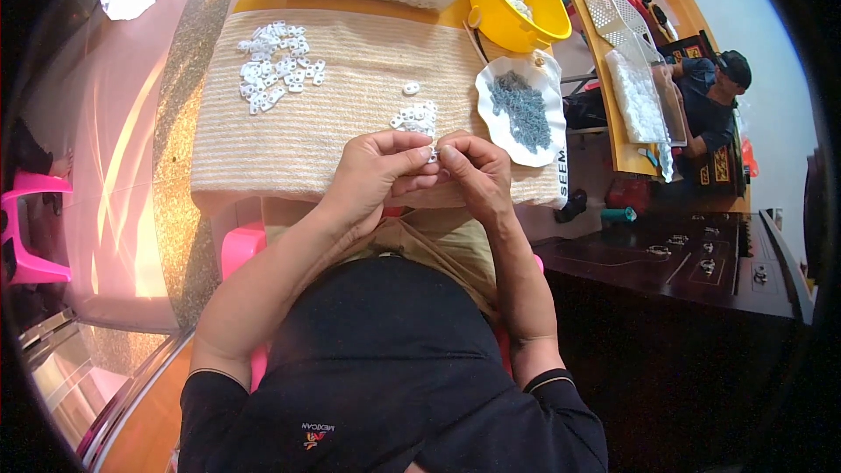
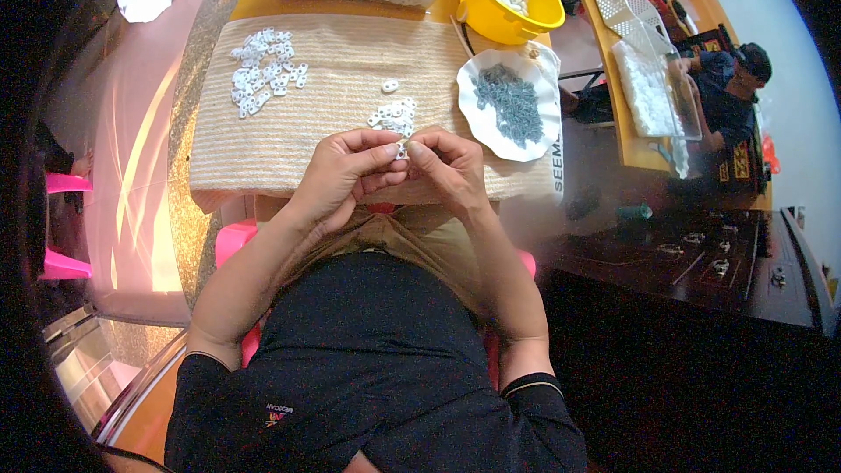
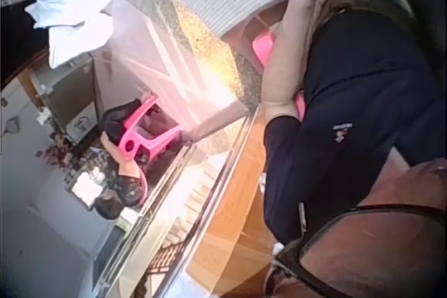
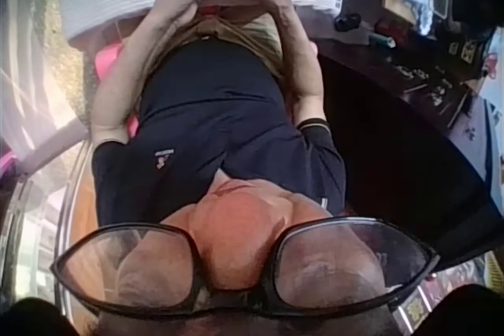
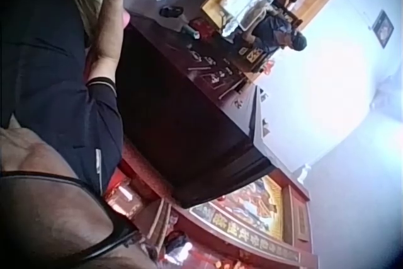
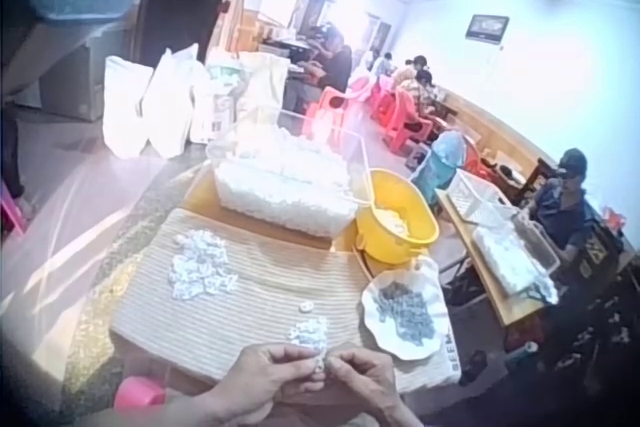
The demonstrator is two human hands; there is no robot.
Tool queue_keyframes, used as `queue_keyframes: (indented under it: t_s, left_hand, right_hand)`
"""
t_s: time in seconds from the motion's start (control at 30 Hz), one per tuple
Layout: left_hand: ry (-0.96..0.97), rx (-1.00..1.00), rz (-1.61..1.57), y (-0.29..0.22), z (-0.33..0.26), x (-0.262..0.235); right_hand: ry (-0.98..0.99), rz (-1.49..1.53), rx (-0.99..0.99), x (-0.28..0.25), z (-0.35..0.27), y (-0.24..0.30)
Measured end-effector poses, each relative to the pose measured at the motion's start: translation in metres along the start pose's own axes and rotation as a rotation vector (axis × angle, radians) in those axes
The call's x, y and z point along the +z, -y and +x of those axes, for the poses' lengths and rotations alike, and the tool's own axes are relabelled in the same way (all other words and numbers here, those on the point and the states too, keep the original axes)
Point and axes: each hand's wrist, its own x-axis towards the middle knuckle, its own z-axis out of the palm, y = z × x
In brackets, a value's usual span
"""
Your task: Manual assembly of small white plastic components by fitting them together.
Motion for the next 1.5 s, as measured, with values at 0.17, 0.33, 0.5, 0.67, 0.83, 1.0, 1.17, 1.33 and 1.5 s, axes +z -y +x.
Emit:
queue_keyframes:
  t_s: [0.17,0.33,0.5,0.67,0.83,1.0,1.17,1.33,1.5]
  left_hand:
    - [0.007,0.006,-0.015,0.000,0.000,0.000]
    - [0.003,0.013,-0.021,0.000,0.000,-0.001]
    - [-0.023,0.023,-0.021,-0.004,-0.001,0.001]
    - [-0.041,0.048,-0.036,-0.004,0.000,-0.002]
    - [-0.071,0.079,-0.065,-0.003,0.004,-0.007]
    - [-0.073,0.103,-0.091,-0.006,0.004,-0.008]
    - [-0.091,0.115,-0.121,-0.008,0.004,-0.008]
    - [-0.096,0.113,-0.102,-0.010,0.003,-0.006]
    - [-0.103,0.129,-0.127,-0.010,0.003,-0.007]
  right_hand:
    - [0.004,0.007,0.005,-0.001,0.000,0.001]
    - [0.003,0.031,0.013,-0.001,0.001,0.001]
    - [-0.070,0.078,0.078,-0.004,0.001,0.002]
    - [-0.080,0.082,0.020,-0.012,0.015,0.015]
    - [-0.040,-0.324,-0.075,-0.014,0.046,0.034]
    - [0.051,-0.730,-0.209,-0.019,0.085,0.023]
    - [0.176,-1.022,-0.304,-0.006,0.106,0.022]
    - [0.245,-1.142,-0.215,-0.005,0.113,0.019]
    - [0.129,-0.919,-0.204,-0.006,0.104,0.019]
